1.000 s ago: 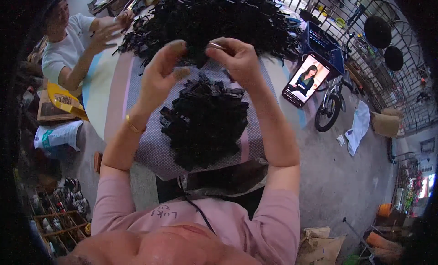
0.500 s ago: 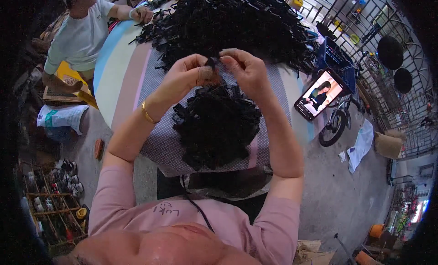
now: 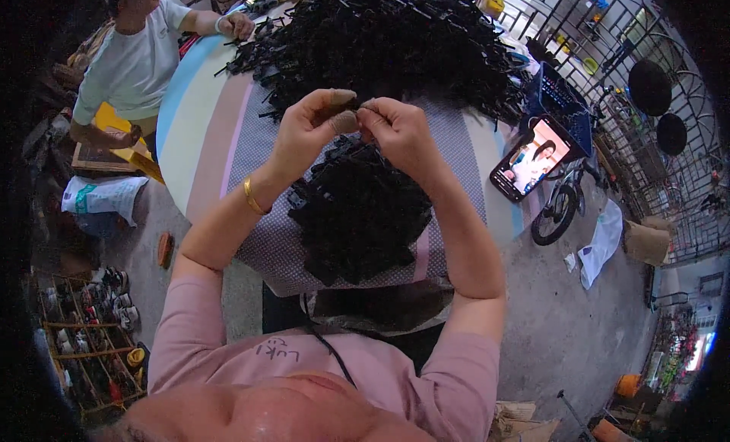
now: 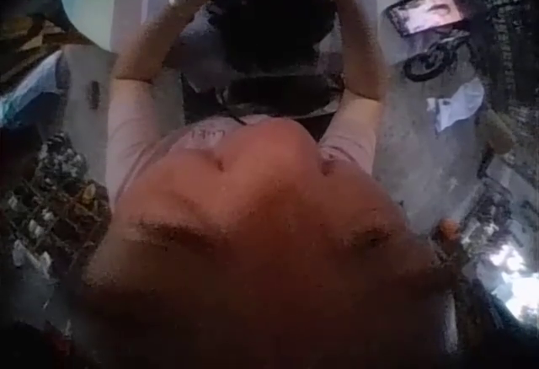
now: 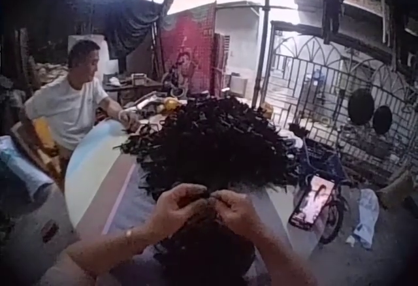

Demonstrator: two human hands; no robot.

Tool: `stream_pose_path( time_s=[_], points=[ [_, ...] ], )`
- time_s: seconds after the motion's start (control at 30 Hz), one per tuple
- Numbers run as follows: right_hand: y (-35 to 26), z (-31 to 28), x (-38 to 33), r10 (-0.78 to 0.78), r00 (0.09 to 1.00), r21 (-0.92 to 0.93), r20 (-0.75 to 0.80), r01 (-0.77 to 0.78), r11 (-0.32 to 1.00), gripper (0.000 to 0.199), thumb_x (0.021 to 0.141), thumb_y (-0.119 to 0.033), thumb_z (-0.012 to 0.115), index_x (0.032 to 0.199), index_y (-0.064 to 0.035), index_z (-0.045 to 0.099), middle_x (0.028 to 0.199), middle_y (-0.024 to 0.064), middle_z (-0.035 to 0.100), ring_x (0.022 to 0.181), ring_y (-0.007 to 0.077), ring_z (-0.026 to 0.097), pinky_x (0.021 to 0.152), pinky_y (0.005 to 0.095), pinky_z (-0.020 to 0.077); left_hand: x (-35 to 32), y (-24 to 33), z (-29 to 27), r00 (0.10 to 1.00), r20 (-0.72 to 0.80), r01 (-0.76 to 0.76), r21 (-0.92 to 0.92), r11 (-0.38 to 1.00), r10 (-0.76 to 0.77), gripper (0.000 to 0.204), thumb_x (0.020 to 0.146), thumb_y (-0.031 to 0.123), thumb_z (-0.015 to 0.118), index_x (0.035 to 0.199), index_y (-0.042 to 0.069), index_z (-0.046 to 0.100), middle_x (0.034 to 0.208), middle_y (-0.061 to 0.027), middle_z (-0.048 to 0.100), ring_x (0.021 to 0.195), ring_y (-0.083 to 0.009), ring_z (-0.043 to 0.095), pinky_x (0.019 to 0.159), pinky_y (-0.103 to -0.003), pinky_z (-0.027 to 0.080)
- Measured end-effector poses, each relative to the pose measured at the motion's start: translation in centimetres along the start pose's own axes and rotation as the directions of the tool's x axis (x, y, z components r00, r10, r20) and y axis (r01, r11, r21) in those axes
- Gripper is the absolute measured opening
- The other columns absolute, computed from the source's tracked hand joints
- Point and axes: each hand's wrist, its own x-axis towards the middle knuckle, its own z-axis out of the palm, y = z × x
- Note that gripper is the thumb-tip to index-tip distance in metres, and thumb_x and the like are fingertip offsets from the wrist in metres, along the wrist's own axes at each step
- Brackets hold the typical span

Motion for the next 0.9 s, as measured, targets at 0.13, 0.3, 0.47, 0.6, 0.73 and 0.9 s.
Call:
stream_pose_path(
  time_s=[0.13,0.3,0.47,0.6,0.73,0.9],
  points=[
    [-0.3,0.1,-0.1,0.097,0.994,0.076,0.057,-0.102,0.992,0.013,0.086,-0.012,0.053,0.085,-0.0017,0.060,0.061,-0.0023,0.053,0.046,0.0010,0.041,0.040,0.0166,0.0310,-0.3,0.3,0.0,0.996,-0.033,-0.080,0.116,0.990,0.085,0.023,0.078,0.000,0.060,0.100,-0.002,0.054,0.093,-0.0071,0.059,0.085,-0.0121,0.057,0.077,-0.025,0.049],
    [0.5,0.2,-0.1,0.105,0.992,0.089,0.077,-0.111,0.990,0.013,0.086,-0.012,0.053,0.086,-0.0012,0.060,0.063,-0.0024,0.053,0.050,0.0020,0.042,0.044,0.0169,0.0331,-0.5,0.0,0.2,0.964,-0.053,-0.225,0.359,0.906,0.260,0.022,0.074,-0.003,0.062,0.096,-0.001,0.057,0.089,-0.0079,0.061,0.081,-0.0117,0.059,0.073,-0.022,0.048],
    [1.9,-2.9,1.9,-0.079,0.993,-0.131,0.083,0.089,0.987,0.019,0.083,-0.017,0.058,0.093,-0.0012,0.060,0.078,0.0006,0.059,0.063,0.0078,0.052,0.057,0.0192,0.0426,-0.2,-0.2,0.3,0.956,0.016,-0.278,0.372,0.886,0.294,0.031,0.073,0.000,0.065,0.102,0.001,0.056,0.092,-0.0116,0.062,0.085,-0.0180,0.060,0.076,-0.026,0.049],
    [6.8,-8.2,3.2,-0.134,0.921,-0.558,-0.366,-0.102,0.823,0.031,0.078,-0.021,0.060,0.107,-0.0094,0.057,0.091,0.0096,0.063,0.073,0.0178,0.062,0.066,0.0312,0.0493,-0.4,1.6,0.8,0.979,0.181,-0.132,0.238,0.962,0.090,0.037,0.073,0.007,0.067,0.107,0.002,0.054,0.095,-0.0123,0.061,0.087,-0.0201,0.060,0.078,-0.029,0.048],
    [13.0,-9.7,4.1,-0.051,0.925,-0.858,-0.376,-0.327,0.396,0.047,0.077,-0.013,0.049,0.122,-0.0247,0.044,0.091,0.0162,0.061,0.079,0.0345,0.060,0.069,0.0451,0.0481,-0.2,1.1,0.3,0.795,0.606,-0.217,0.256,0.942,0.018,0.034,0.075,0.016,0.066,0.104,0.001,0.057,0.096,-0.0107,0.061,0.089,-0.0198,0.059,0.082,-0.030,0.046],
    [13.7,-9.2,4.6,0.029,0.908,-0.878,-0.418,-0.413,0.241,0.038,0.079,-0.011,0.046,0.116,-0.0167,0.046,0.089,0.0160,0.059,0.081,0.0332,0.060,0.069,0.0414,0.0493,0.0,0.4,0.1,0.780,0.615,-0.304,0.205,0.930,0.119,0.029,0.079,0.020,0.061,0.100,0.000,0.060,0.089,-0.0102,0.063,0.085,-0.0189,0.060,0.079,-0.029,0.046]
  ],
)
